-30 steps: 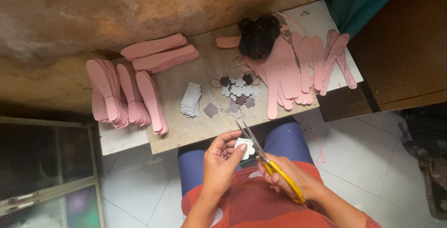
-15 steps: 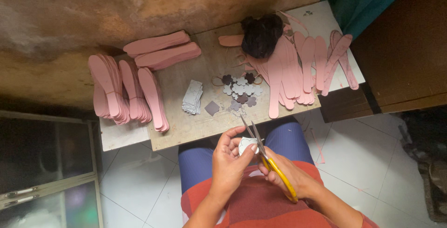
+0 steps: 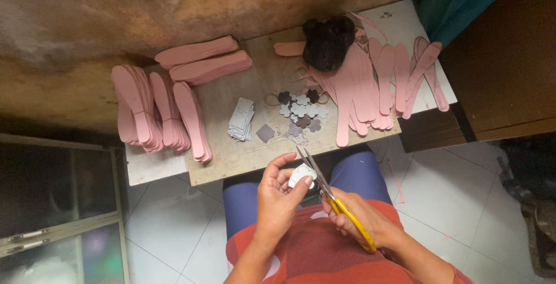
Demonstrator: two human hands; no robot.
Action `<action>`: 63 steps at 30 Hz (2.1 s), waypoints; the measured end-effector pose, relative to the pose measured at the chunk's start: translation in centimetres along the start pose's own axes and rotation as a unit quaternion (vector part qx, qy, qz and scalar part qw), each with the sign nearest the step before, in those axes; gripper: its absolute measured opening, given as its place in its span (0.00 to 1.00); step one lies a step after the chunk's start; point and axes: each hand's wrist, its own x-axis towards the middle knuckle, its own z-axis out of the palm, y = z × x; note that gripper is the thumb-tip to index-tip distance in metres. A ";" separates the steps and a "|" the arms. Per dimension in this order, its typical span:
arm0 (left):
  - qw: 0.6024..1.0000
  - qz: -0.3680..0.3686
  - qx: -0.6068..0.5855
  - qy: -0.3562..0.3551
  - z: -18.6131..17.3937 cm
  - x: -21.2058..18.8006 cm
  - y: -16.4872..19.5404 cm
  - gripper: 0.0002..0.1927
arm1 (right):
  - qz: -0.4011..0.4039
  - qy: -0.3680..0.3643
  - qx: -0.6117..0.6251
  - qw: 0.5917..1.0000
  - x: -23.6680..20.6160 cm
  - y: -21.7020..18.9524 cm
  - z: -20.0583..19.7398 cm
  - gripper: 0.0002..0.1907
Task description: The person sits on the floor and uses yellow-handled scissors to cut small white paper pieces into flower shapes. They trim the edges of each piece and place the finished shapes onto a pile on the table.
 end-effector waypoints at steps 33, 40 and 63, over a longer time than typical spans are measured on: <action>0.997 -0.014 -0.071 0.006 -0.3 0.9 0.2 0.36 | 0.008 -0.018 0.006 1.000 0.6 0.0 -0.1 0.47; 0.997 0.027 -0.067 0.015 -0.7 0.9 0.0 0.36 | 0.050 -0.013 0.026 0.998 0.6 0.1 0.1 0.48; 0.998 0.012 -0.065 0.001 0.6 -0.1 -0.8 0.31 | -0.051 0.004 -0.027 0.998 0.6 -0.1 0.3 0.52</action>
